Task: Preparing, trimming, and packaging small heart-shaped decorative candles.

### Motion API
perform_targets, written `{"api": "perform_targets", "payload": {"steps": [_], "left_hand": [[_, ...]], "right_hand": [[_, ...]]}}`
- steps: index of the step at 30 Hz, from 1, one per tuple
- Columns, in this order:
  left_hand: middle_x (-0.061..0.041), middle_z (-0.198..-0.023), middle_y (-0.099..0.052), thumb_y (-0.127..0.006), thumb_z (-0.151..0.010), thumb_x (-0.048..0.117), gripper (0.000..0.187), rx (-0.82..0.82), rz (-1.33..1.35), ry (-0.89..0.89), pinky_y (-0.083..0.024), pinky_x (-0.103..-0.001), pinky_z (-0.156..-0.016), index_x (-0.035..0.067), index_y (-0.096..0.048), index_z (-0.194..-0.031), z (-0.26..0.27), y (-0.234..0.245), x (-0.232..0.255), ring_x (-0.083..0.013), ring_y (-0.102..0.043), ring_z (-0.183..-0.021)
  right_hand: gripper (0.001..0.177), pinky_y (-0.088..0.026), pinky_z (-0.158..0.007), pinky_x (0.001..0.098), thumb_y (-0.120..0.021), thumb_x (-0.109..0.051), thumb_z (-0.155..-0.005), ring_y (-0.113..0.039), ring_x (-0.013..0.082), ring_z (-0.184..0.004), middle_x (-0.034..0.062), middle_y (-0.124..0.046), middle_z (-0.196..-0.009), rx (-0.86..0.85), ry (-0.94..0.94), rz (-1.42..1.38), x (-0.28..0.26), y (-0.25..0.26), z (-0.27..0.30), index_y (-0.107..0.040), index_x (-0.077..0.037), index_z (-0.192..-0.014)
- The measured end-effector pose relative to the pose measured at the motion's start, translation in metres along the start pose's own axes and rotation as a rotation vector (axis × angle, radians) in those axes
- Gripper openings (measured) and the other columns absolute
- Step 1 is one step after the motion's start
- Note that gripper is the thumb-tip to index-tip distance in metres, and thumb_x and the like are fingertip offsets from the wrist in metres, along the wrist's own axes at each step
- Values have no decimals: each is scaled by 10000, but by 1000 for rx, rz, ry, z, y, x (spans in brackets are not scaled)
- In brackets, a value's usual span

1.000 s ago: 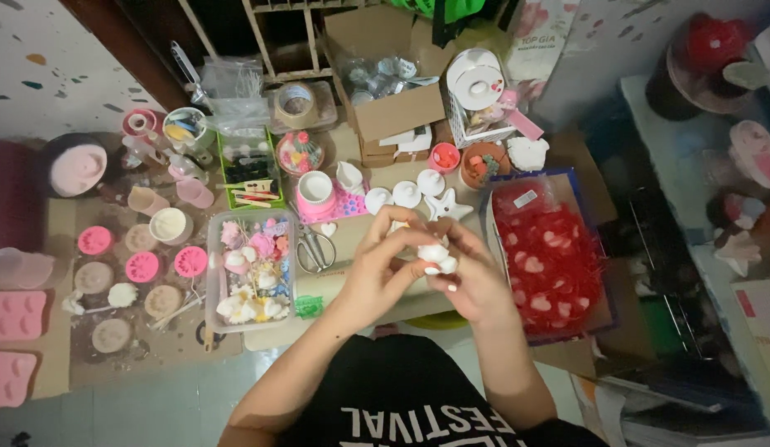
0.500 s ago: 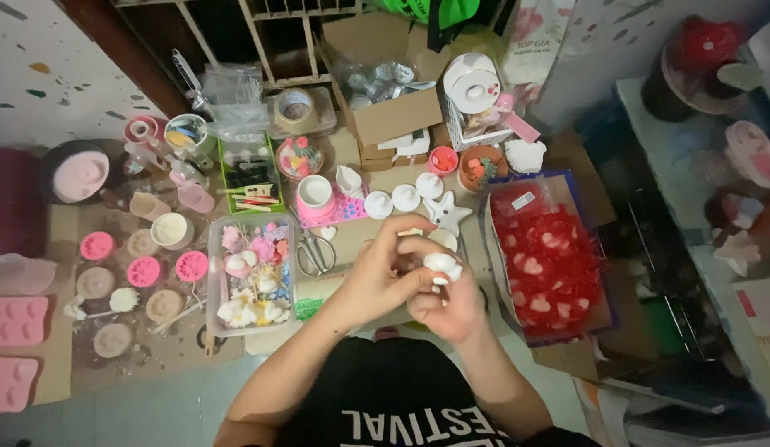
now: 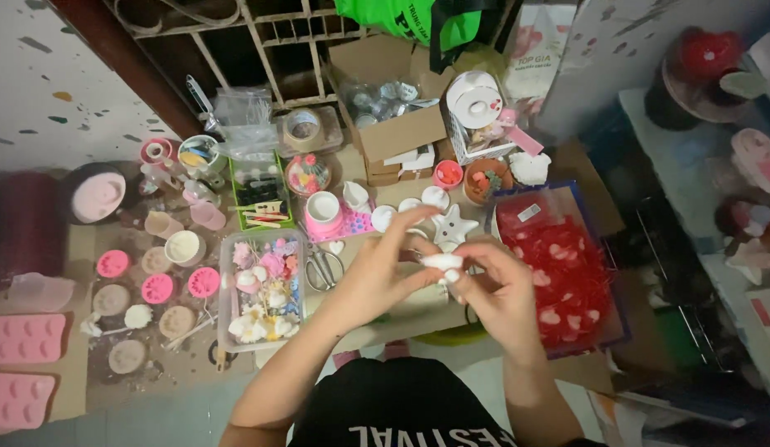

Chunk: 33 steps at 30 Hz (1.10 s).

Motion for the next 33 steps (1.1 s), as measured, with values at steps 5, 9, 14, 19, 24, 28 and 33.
{"api": "perform_targets", "payload": {"steps": [5, 9, 14, 19, 24, 28, 33], "left_hand": [[-126, -1066, -725, -766, -837, -104, 869, 358, 666, 131, -620, -390, -926, 113, -311, -1544, 11, -10, -51, -239, -717, -1063], [-125, -1100, -720, -725, -874, -129, 852, 497, 835, 65, -594, -397, -996, 99, -273, -1559, 20, -12, -64, -235, -711, -1103], [-123, -1135, -695, -674, -935, -130, 820, 511, 683, 7, -570, -383, -1042, 87, -224, -1585, 28, -2, -49, -209, -695, -1112], [-125, -1133, -697, -669, -944, -125, 785, 460, 519, 13, -584, -384, -1043, 71, -244, -1575, 30, -1, -43, -205, -700, -1110], [-127, -1140, -686, -655, -951, -128, 741, 393, 466, -10, -593, -386, -1049, 51, -276, -1561, 32, -1, -45, -211, -701, -1123], [-133, -1174, -678, -644, -970, -128, 655, 305, 493, -10, -594, -384, -1050, 38, -331, -1521, 31, -6, -48, -216, -697, -1147], [-146, -1220, -674, -628, -983, -117, 594, 263, 482, -3, -591, -373, -1045, 45, -366, -1491, 29, -7, -54, -225, -694, -1174]], "right_hand": [[217, -592, -648, 287, -658, -56, -986, -667, 135, -906, 104, -672, -1113, 258, -77, -471, 22, -1, 0, -584, 17, -1175], [256, -574, -689, 296, -686, -40, -980, -657, 155, -953, 118, -677, -1144, 247, -114, -468, 27, -7, 0, -564, 36, -1191], [399, -527, -1002, 301, -741, -44, -925, -583, 164, -1218, 59, -565, -1294, 236, 125, -205, -36, -11, -15, -550, 3, -1272], [219, -523, -947, 296, -745, -10, -916, -609, 172, -1132, 90, -609, -1222, 284, 193, -19, -38, -5, -18, -653, 26, -1112], [94, -503, -950, 286, -734, 29, -952, -618, 163, -1051, 88, -647, -1116, 328, 203, -86, -22, -1, -15, -659, 25, -1007], [84, -496, -920, 273, -731, 44, -972, -611, 155, -1020, 89, -647, -1109, 379, 184, -266, -6, 7, -16, -663, 16, -1013], [66, -495, -911, 292, -686, 10, -1002, -615, 150, -1012, 96, -650, -1140, 350, 29, -452, 28, 7, -24, -664, 34, -1059]]}}
Point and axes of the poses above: each hand's wrist, its own z-axis away from the middle knuckle, its own y-axis out of the back of the hand, x = y × z, the point moved 10 cm from there along -z, towards the middle knuckle
